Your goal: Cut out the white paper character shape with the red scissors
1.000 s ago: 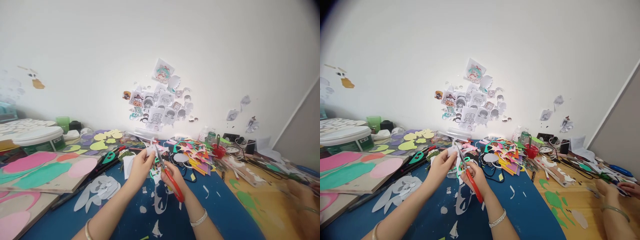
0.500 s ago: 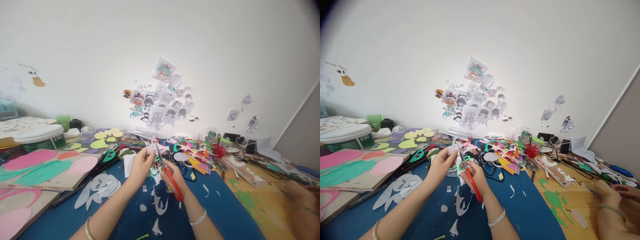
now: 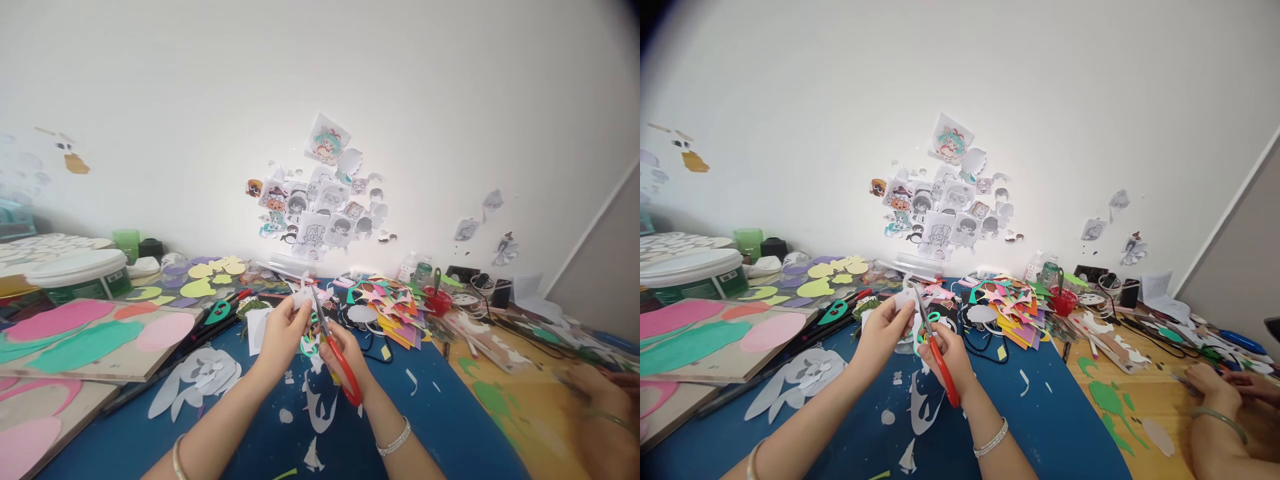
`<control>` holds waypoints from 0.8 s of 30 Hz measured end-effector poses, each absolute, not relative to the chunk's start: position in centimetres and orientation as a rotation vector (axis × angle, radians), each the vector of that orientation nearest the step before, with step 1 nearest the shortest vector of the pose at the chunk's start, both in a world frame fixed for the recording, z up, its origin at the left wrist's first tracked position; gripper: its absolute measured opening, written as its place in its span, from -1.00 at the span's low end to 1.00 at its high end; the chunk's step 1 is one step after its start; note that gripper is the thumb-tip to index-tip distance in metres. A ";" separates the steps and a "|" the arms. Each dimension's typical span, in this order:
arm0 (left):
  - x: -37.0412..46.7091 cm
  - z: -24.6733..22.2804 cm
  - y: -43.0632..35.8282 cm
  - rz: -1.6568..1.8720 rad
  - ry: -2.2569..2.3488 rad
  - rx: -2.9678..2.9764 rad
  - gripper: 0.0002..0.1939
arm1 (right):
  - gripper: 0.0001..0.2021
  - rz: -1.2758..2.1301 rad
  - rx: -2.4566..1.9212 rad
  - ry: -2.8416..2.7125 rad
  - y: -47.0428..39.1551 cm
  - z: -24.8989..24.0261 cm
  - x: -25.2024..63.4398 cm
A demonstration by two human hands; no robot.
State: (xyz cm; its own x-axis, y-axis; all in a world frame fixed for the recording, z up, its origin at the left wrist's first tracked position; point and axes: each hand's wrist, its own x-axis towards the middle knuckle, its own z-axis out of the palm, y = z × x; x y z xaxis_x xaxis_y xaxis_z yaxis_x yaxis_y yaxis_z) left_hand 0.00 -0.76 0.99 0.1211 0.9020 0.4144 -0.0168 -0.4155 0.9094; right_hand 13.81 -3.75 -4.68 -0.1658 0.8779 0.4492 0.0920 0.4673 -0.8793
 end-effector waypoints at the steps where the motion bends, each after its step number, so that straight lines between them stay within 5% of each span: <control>1: 0.1 1.0 -0.8 1.413 0.876 1.561 -0.67 | -0.60 0.868 -0.865 -1.600 -3.7 -4.8 13.8; 9: 0.6 0.7 -1.1 1.440 0.769 1.420 -0.70 | -0.61 0.880 -0.850 -1.589 -3.5 -4.8 13.9; 24: -4.0 2.9 1.1 1.086 0.989 2.067 -0.66 | -0.56 0.920 -0.956 -1.679 -3.8 -3.8 14.8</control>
State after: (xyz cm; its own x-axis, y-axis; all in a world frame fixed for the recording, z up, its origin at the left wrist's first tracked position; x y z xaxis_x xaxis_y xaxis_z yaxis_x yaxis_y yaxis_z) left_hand -4.02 1.08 2.87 0.3885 0.8231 0.4142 0.3356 -0.5450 0.7683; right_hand 14.81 -3.78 -3.76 -0.2323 0.9016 0.3650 0.1775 0.4082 -0.8955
